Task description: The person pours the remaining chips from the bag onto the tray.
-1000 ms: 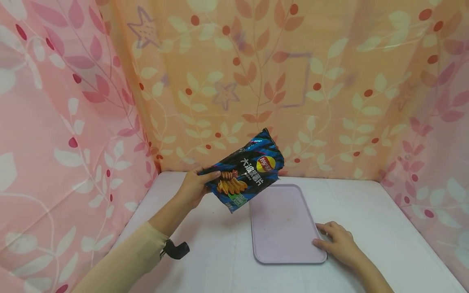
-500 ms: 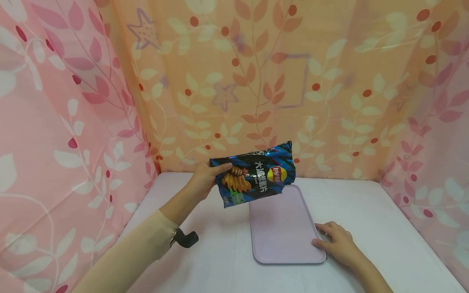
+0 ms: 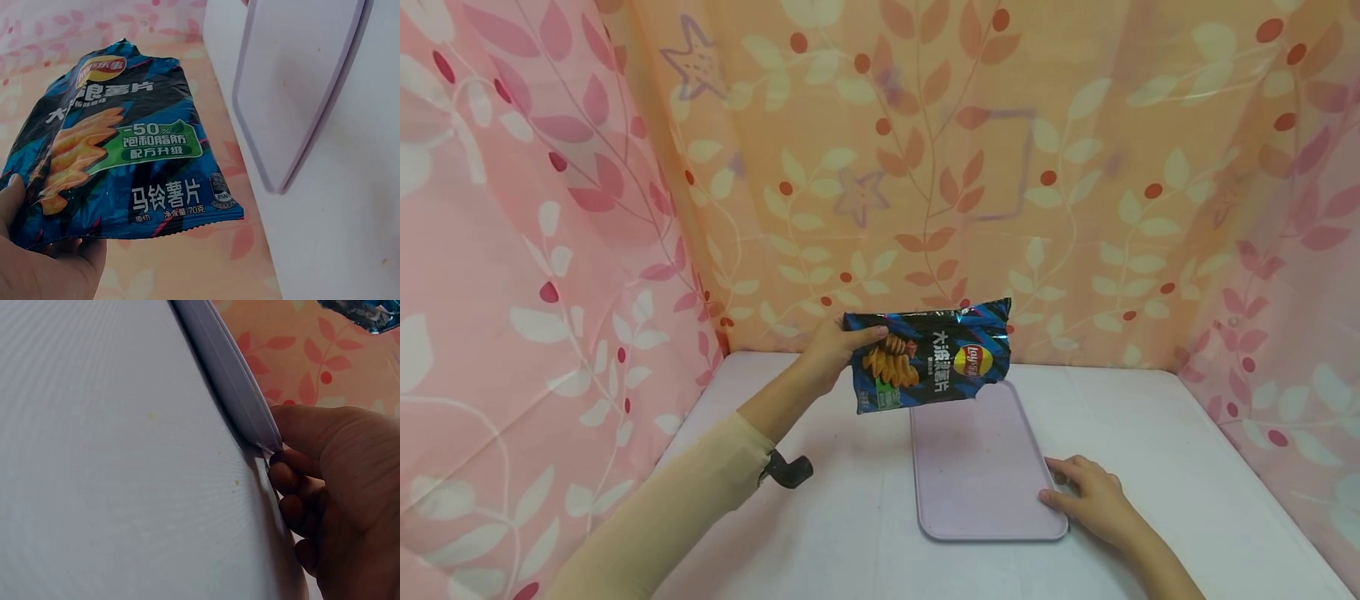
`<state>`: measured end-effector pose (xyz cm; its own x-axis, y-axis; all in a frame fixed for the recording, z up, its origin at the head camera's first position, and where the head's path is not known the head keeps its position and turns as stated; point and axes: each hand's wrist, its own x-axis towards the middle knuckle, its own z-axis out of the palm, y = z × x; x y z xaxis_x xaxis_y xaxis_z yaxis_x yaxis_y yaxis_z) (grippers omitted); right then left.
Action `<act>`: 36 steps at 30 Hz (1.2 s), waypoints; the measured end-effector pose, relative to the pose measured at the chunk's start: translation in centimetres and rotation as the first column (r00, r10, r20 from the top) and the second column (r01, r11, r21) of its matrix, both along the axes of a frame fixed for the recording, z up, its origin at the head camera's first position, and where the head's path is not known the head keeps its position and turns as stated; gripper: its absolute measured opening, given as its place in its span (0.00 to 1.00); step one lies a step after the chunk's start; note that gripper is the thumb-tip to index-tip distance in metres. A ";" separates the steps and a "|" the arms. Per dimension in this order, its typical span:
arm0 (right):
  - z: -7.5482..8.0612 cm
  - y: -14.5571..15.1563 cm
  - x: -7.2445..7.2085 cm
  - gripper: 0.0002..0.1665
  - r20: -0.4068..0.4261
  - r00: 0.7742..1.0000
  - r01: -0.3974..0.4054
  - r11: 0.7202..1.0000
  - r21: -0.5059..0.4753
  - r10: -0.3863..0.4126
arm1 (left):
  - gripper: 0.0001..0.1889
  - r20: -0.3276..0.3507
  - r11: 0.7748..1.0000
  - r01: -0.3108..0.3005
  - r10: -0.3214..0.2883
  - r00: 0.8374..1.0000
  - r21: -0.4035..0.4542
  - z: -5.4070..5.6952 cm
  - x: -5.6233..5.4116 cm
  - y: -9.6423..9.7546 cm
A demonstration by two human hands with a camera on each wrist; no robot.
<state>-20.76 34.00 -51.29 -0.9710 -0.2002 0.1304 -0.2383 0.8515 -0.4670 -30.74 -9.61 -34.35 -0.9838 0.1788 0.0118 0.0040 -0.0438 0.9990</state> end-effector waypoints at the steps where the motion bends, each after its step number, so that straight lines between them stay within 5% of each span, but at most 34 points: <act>1: 0.0 0.0 0.0 0.39 0.004 1.000 -0.001 1.000 0.000 0.001 | 0.18 -0.005 1.000 -0.001 0.001 1.000 -0.016 0.2 -0.1 0.0; 16: 0.3 -0.1 0.0 0.41 0.037 0.999 0.029 1.000 0.010 -0.029 | 0.19 -0.039 0.988 0.043 -0.049 0.998 -0.145 3.0 -1.0 1.1; 22: 0.5 -0.4 0.0 0.41 0.076 0.995 0.062 0.998 -0.019 -0.060 | 0.20 -0.040 0.966 0.099 -0.112 0.993 -0.238 2.6 -1.2 1.9; 27: 0.5 -0.6 0.1 0.41 0.094 0.994 0.062 0.997 -0.042 -0.058 | 0.17 -0.100 0.969 0.111 -0.136 0.986 -0.221 2.3 -1.0 2.3; 36: 0.6 -0.5 0.1 0.41 0.070 0.996 0.058 0.998 -0.038 -0.055 | 0.15 -0.170 0.973 0.066 -0.105 0.980 -0.223 3.1 -1.2 2.9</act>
<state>-20.70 33.47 -50.71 -0.9877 -0.1405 0.0691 -0.1560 0.8433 -0.5144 -31.91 -6.76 -31.25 -0.9500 0.2798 0.1390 0.1901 0.1645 0.9679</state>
